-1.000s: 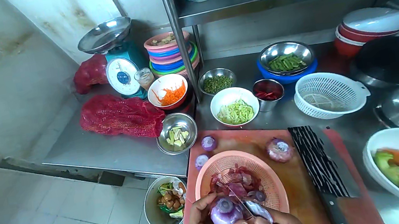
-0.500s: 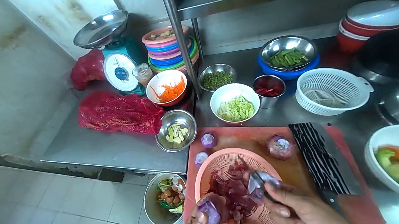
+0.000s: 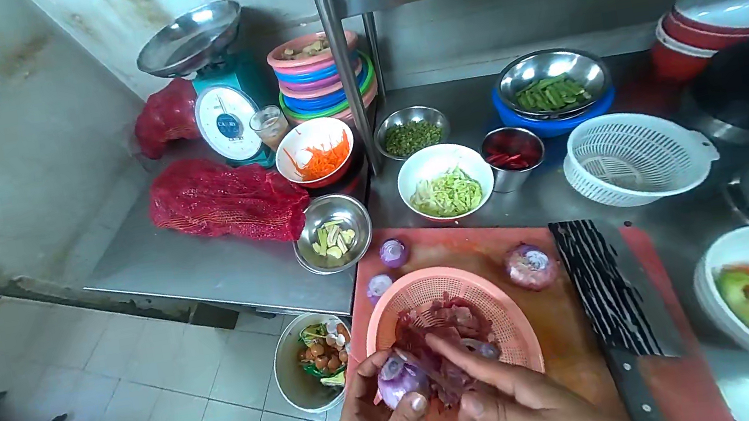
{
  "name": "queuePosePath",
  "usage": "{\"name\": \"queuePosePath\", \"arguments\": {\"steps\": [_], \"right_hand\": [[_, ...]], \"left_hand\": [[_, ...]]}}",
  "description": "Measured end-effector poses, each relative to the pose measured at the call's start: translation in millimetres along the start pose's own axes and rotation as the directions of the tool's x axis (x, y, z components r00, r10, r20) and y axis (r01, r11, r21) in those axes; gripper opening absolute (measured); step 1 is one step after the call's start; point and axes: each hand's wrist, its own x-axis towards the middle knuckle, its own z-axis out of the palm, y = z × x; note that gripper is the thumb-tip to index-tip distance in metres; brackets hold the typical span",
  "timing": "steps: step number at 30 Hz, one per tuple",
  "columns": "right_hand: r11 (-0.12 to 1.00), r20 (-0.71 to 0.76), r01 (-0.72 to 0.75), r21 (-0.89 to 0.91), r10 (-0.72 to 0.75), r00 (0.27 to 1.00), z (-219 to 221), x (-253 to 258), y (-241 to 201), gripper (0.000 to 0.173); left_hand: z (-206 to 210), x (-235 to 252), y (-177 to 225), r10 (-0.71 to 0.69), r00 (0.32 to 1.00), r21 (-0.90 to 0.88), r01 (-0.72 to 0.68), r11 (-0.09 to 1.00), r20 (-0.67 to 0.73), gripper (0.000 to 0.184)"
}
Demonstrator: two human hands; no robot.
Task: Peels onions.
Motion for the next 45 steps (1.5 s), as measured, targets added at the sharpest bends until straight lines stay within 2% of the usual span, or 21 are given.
{"name": "queuePosePath", "arguments": {"steps": [3, 8, 12, 18, 20, 23, 26, 28, 30, 32, 35, 37, 40, 45], "right_hand": [[0.996, 0.014, 0.015, -0.093, -0.014, 1.0, 5.0, 1.7, -3.4, 0.057], [0.99, 0.009, 0.019, -0.142, -0.018, 1.0, 2.7, 0.3, -2.3, 0.051], [0.99, -0.085, 0.061, -0.123, -0.072, 0.994, 7.2, -3.4, 4.1, 0.045], [0.962, -0.221, 0.214, -0.169, -0.248, 0.943, 14.4, -2.5, 21.7, 0.039], [0.973, -0.284, 0.18, -0.147, -0.215, 0.934, 13.4, -0.3, 23.3, 0.04], [0.998, -0.412, 0.061, -0.028, -0.067, 0.909, -4.3, 3.7, 24.0, 0.044], [0.996, -0.342, 0.0, 0.092, 0.032, 0.939, -22.5, 4.3, 20.4, 0.046], [0.995, -0.277, -0.057, 0.077, 0.076, 0.958, -25.7, 4.4, 16.8, 0.045], [0.993, -0.216, -0.118, 0.02, 0.12, 0.969, -26.2, 4.4, 13.3, 0.048], [0.99, -0.151, -0.14, -0.016, 0.136, 0.979, -24.6, 3.5, 10.5, 0.057], [0.994, -0.075, -0.082, -0.065, 0.077, 0.994, -17.8, 0.2, 4.7, 0.063], [0.997, -0.031, -0.029, -0.077, 0.027, 0.999, -13.1, -1.2, 2.8, 0.065], [0.997, -0.006, 0.016, -0.079, -0.017, 1.0, -4.2, -1.9, -1.9, 0.062], [0.997, -0.033, 0.032, -0.076, -0.034, 0.999, 3.1, 0.2, 0.8, 0.052]], "left_hand": [[2.7, -1.9, 7.2, 0.06, 0.997, 0.077, -0.063, 0.995, 0.045, 0.069], [8.5, -5.3, 18.4, 0.085, 0.994, 0.152, -0.094, 0.984, 0.061, 0.068], [12.7, -7.9, 20.3, 0.13, 0.99, 0.153, -0.138, 0.979, 0.06, 0.064], [12.5, -7.7, 13.7, 0.148, 0.986, 0.096, -0.155, 0.983, 0.075, 0.061], [7.7, -4.7, 8.0, 0.137, 0.984, 0.016, -0.14, 0.99, 0.117, 0.061], [0.4, -3.1, 8.6, 0.111, 0.967, -0.082, -0.095, 0.992, 0.229, 0.058], [-6.8, 0.7, 6.2, 0.018, 0.955, -0.19, 0.041, 0.981, 0.297, 0.061], [-7.3, 3.4, 2.9, -0.047, 0.948, -0.253, 0.132, 0.959, 0.316, 0.06], [-4.7, 5.6, 0.3, -0.073, 0.949, -0.264, 0.158, 0.952, 0.307, 0.06], [-0.4, 5.3, 0.4, -0.075, 0.961, -0.187, 0.128, 0.974, 0.268, 0.063], [3.1, 5.8, 0.7, 0.014, 0.976, 0.02, -0.018, 1.0, 0.216, 0.062], [4.1, 6.6, 1.1, 0.086, 0.976, 0.107, -0.11, 0.988, 0.2, 0.073], [10.5, 6.2, 4.9, 0.144, 0.983, 0.198, -0.165, 0.966, 0.115, 0.086], [14.6, 4.8, 10.3, 0.202, 0.976, 0.244, -0.215, 0.946, 0.076, 0.079]]}}
